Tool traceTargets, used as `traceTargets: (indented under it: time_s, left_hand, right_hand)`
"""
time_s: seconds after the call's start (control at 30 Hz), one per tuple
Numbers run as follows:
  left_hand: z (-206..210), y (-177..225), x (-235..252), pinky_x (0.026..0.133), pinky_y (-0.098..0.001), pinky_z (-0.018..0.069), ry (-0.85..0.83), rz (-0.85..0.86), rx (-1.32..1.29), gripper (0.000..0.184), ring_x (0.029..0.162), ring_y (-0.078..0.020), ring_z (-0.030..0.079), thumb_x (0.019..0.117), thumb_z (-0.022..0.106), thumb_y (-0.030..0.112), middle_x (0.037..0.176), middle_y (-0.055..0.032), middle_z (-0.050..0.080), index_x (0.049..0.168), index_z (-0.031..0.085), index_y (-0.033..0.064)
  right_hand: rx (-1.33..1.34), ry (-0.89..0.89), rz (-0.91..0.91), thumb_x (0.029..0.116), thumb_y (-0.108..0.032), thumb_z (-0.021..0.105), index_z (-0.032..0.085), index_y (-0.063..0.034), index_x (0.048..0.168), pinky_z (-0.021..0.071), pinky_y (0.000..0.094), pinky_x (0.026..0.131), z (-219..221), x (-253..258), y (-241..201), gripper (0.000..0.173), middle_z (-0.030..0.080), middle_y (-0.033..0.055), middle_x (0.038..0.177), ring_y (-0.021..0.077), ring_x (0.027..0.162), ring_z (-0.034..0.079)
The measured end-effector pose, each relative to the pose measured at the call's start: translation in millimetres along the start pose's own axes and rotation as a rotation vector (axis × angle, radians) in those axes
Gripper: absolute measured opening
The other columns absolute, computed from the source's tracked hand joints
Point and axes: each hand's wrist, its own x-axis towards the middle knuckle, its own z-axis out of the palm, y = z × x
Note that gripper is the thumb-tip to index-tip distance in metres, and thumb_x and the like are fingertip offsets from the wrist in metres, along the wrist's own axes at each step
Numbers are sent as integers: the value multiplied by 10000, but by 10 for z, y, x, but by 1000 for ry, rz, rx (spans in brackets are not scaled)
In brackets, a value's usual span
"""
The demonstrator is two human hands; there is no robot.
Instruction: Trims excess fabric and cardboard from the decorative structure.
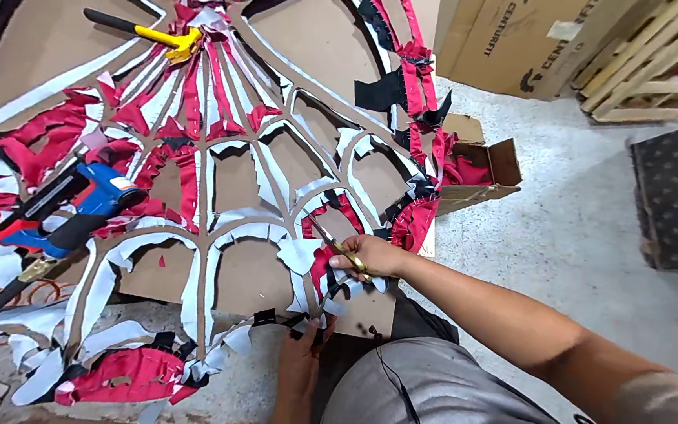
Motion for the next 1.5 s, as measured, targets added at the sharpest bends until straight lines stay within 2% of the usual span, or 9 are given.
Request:
traceTargets:
  time_s: [0.2,0.4,0.5,0.6,0.9,1.17,1.4,1.5]
  left_hand:
    - [-23,21,6,802,-439,651,-32,-14,20,262,901,-352,761,1032,514,-42,1030,-279,723,1279,476,-118]
    - [-63,50,35,838,-452,642,-91,-29,68,255,926,-353,757,1047,487,-28,1040,-281,722,1283,475,-123]
    - [-79,64,44,834,-441,642,-120,-27,115,249,918,-333,758,1053,481,-11,1041,-263,725,1274,477,-124]
    - [-111,80,59,849,-451,638,-159,-27,134,238,933,-340,757,1054,468,-8,1049,-266,726,1255,493,-134]
    - [-161,127,91,863,-450,632,-213,-61,182,231,959,-339,751,1057,448,-6,1069,-267,722,1246,520,-118]
    - [-155,168,83,835,-448,641,-225,-98,176,208,932,-338,758,1064,410,-17,1041,-252,731,1226,511,-99]
    - [-157,180,85,820,-433,642,-242,-114,183,204,930,-341,761,1062,420,-13,1048,-258,736,1220,520,-96]
    - [-165,174,95,824,-420,637,-271,-93,216,225,933,-325,757,1064,410,3,1061,-253,733,1218,534,-104]
  right_hand:
    - [-13,143,-42,928,-491,738,645,-31,1063,548,318,536,243,-128,110,488,647,85,696,162,539,619]
    - [200,62,4,974,-517,664,603,-33,1066,546,274,593,269,-186,151,496,635,45,705,117,579,621]
    - [195,86,7,967,-543,658,602,-25,1115,543,284,598,258,-76,36,541,641,54,717,128,593,622]
    - [209,124,-12,957,-565,660,601,-25,1074,541,280,579,347,1,32,556,644,47,704,123,584,626]
    - [229,168,29,925,-588,691,609,-60,1074,560,295,606,497,-158,-7,555,641,26,728,113,598,630]
    - [256,176,30,907,-629,687,617,-67,1082,565,316,625,613,-277,7,593,644,24,749,117,615,633]
    - [247,245,31,937,-593,670,611,-50,1065,556,295,610,499,-11,-63,561,647,37,729,114,599,630]
    - [215,278,13,939,-580,676,636,-40,1102,558,311,613,485,53,-83,565,659,55,741,128,601,630]
